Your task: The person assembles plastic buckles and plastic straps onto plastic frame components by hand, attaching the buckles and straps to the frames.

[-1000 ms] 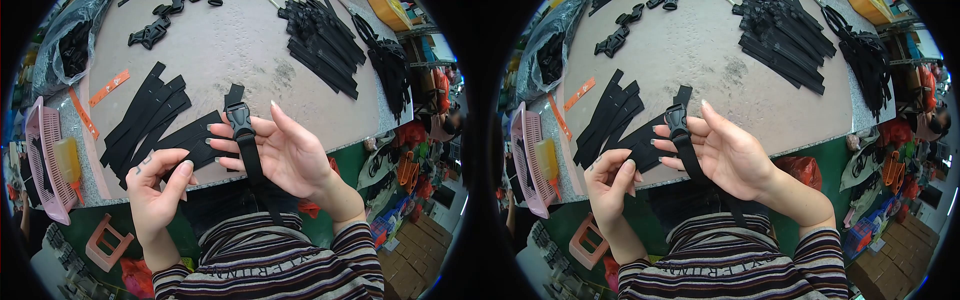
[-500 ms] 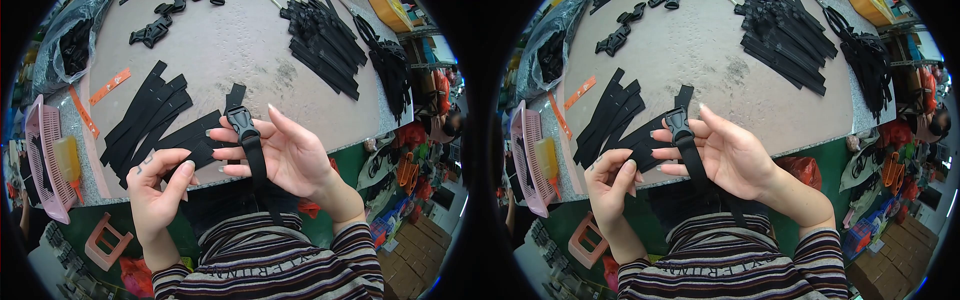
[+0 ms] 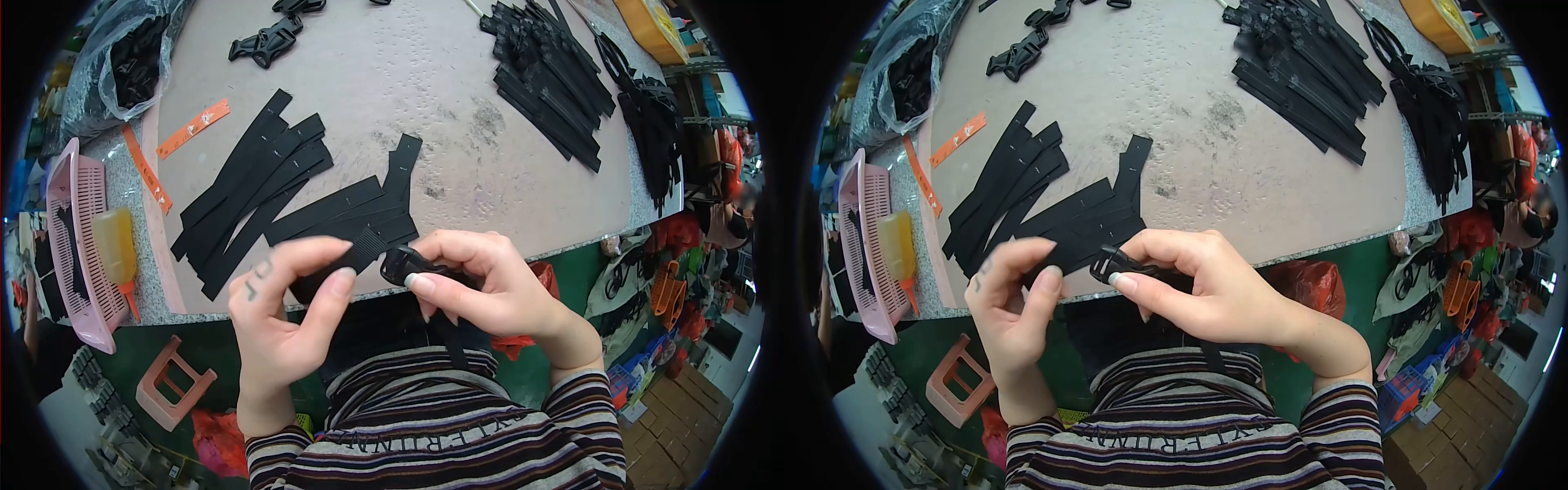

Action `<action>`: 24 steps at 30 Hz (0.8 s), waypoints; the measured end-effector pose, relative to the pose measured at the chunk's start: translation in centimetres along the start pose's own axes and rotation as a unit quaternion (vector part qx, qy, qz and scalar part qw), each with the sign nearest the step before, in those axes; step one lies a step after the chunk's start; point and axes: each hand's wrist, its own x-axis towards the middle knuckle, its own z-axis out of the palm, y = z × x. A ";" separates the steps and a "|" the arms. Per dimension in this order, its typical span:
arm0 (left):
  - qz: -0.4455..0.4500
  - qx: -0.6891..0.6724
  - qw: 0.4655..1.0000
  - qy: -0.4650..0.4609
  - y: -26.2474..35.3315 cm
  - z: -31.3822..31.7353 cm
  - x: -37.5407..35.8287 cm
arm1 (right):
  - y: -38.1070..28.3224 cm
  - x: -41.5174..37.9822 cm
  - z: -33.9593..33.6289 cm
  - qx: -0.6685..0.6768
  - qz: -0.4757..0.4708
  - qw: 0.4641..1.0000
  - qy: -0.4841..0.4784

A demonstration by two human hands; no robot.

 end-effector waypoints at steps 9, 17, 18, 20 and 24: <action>0.042 -0.175 0.984 0.006 -1.1 0.6 0.7 | -0.7 0.0 0.4 -0.001 0.011 1.000 0.006; 0.008 -0.090 0.993 0.075 0.3 -0.1 -0.8 | -0.2 0.1 0.5 -0.036 -0.016 0.998 0.047; 0.012 -0.084 0.993 0.086 0.3 0.1 -1.0 | -0.2 0.1 0.6 -0.036 -0.026 0.998 0.049; 0.041 -0.077 0.995 0.054 -0.1 0.4 -1.0 | -0.1 0.2 0.9 -0.039 -0.046 0.997 0.054; 0.132 0.070 0.988 0.034 -0.3 0.3 -0.7 | 0.2 0.2 0.9 -0.055 -0.066 0.994 0.063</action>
